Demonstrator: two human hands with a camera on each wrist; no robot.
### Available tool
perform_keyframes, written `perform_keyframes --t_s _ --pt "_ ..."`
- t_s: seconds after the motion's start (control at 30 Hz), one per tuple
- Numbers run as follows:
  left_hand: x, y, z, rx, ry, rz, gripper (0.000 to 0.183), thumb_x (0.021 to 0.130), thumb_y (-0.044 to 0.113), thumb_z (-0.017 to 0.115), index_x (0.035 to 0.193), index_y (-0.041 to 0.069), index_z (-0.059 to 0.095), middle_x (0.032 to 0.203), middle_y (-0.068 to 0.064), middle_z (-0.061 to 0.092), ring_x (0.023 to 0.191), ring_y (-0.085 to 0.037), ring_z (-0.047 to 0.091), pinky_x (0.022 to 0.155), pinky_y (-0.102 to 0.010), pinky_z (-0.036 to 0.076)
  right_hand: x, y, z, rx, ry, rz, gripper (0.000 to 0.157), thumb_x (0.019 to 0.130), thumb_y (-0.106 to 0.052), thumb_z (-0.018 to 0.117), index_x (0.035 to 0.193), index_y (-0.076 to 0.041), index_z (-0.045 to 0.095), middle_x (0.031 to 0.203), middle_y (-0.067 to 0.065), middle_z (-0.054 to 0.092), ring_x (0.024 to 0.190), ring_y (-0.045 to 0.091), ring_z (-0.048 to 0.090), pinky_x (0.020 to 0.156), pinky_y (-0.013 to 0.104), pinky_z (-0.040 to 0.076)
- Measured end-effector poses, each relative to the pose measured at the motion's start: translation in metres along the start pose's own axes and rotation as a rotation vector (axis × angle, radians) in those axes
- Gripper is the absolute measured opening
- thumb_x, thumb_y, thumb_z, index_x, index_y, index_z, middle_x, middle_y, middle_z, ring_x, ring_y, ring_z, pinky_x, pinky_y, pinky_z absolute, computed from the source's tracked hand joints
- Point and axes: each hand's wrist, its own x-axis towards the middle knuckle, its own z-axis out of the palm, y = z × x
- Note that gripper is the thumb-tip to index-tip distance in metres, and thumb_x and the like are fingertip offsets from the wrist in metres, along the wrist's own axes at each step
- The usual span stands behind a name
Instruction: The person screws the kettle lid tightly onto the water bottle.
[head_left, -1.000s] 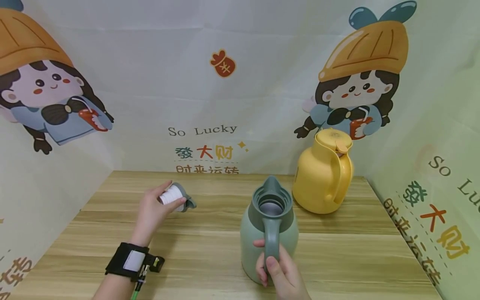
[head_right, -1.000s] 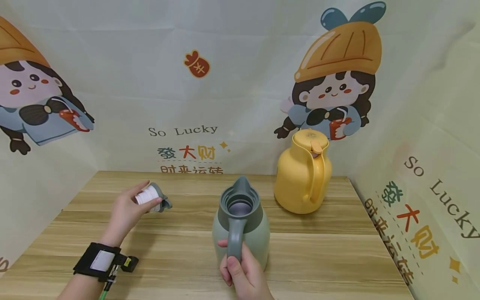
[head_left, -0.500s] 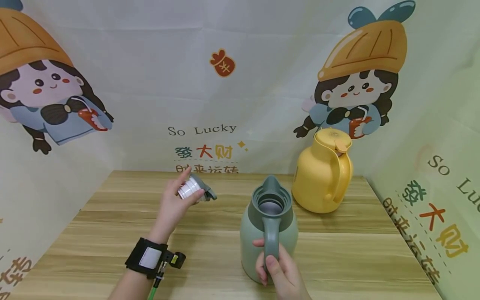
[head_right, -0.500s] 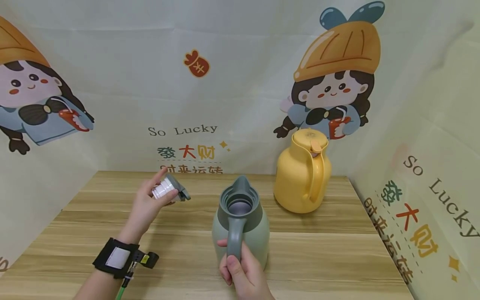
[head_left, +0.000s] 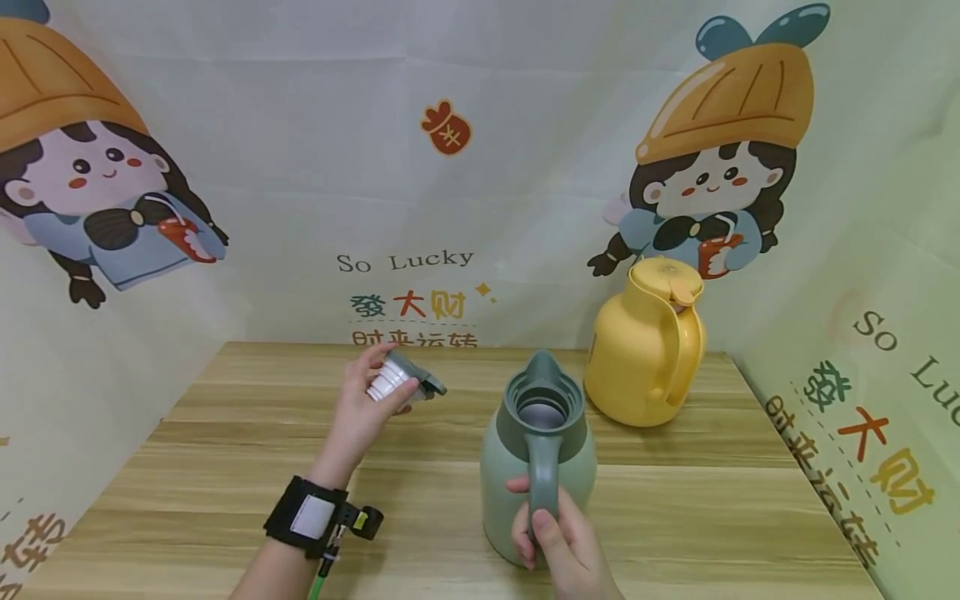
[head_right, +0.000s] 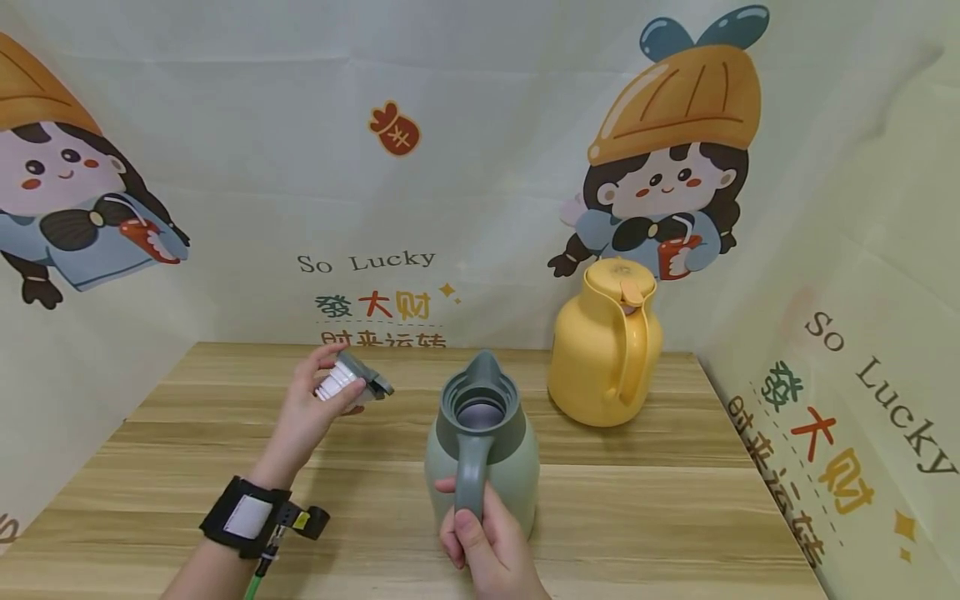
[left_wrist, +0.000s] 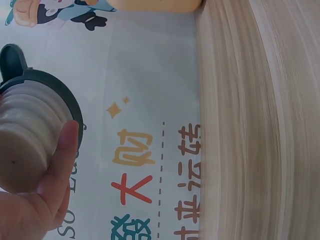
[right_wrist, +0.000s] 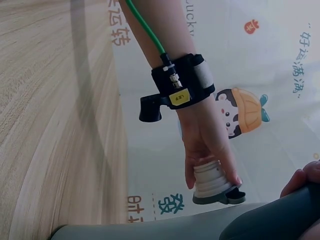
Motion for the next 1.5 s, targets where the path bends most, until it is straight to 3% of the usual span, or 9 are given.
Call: perform_keyframes --t_s 0.43,0.6,0.83,0.93,1.13,1.33,1.5 --pt "0.002 0.014 0.003 0.044 0.111 0.044 0.057 0.078 0.023 0.075 0.12 0.012 0.037 0.125 -0.009 0.034 0.098 -0.027 0.044 0.064 -0.033 0.048 0.001 -0.001 0.001 0.006 0.0 0.008 0.028 0.095 0.013 0.022 0.118 0.013 0.036 0.065 0.012 0.04 0.05 0.021 0.038 0.04 0.03 0.039" --pt "0.006 0.021 0.006 0.007 0.156 0.113 0.055 0.077 0.022 0.076 0.115 0.008 0.038 0.124 -0.003 0.04 0.096 -0.023 0.045 0.063 -0.027 0.046 0.002 -0.002 0.001 0.012 0.004 0.018 0.029 0.095 0.013 0.021 0.119 0.013 0.037 0.064 0.013 0.04 0.049 0.021 0.038 0.039 0.031 0.038" --pt "0.009 0.032 0.01 -0.047 0.187 0.205 0.051 0.076 0.014 0.076 0.108 0.003 0.038 0.118 -0.004 0.051 0.101 -0.019 0.052 0.076 -0.028 0.048 0.001 -0.002 0.001 0.022 0.006 0.026 0.028 0.095 0.012 0.021 0.119 0.013 0.036 0.064 0.013 0.039 0.05 0.021 0.038 0.039 0.032 0.037" --pt "0.01 0.039 0.012 -0.05 0.184 0.245 0.05 0.076 0.013 0.076 0.111 0.005 0.042 0.116 -0.003 0.051 0.101 -0.019 0.052 0.075 -0.028 0.049 0.001 -0.001 0.001 0.021 0.008 0.028 0.028 0.095 0.012 0.021 0.119 0.013 0.036 0.064 0.013 0.039 0.05 0.022 0.038 0.039 0.032 0.037" --pt "0.0 0.074 0.018 -0.071 0.141 0.307 0.052 0.078 0.0 0.071 0.124 0.004 0.049 0.119 -0.012 0.049 0.102 -0.023 0.052 0.075 -0.028 0.051 0.0 -0.003 0.001 0.019 0.016 0.042 0.028 0.095 0.012 0.021 0.119 0.012 0.037 0.064 0.013 0.039 0.05 0.022 0.038 0.039 0.034 0.037" --pt "-0.001 0.091 0.023 -0.129 0.121 0.359 0.041 0.078 -0.003 0.069 0.116 -0.003 0.055 0.12 -0.011 0.047 0.102 -0.025 0.052 0.079 -0.031 0.05 0.0 -0.003 0.002 0.025 0.015 0.046 0.029 0.095 0.013 0.02 0.119 0.012 0.036 0.064 0.013 0.039 0.049 0.022 0.038 0.037 0.038 0.034" --pt "-0.001 0.102 0.029 -0.181 0.111 0.391 0.041 0.076 -0.007 0.068 0.115 -0.008 0.053 0.121 -0.017 0.045 0.103 -0.028 0.051 0.084 -0.036 0.048 0.0 -0.003 0.002 0.02 0.014 0.042 0.029 0.095 0.013 0.02 0.119 0.012 0.036 0.064 0.013 0.039 0.05 0.022 0.038 0.038 0.034 0.036"
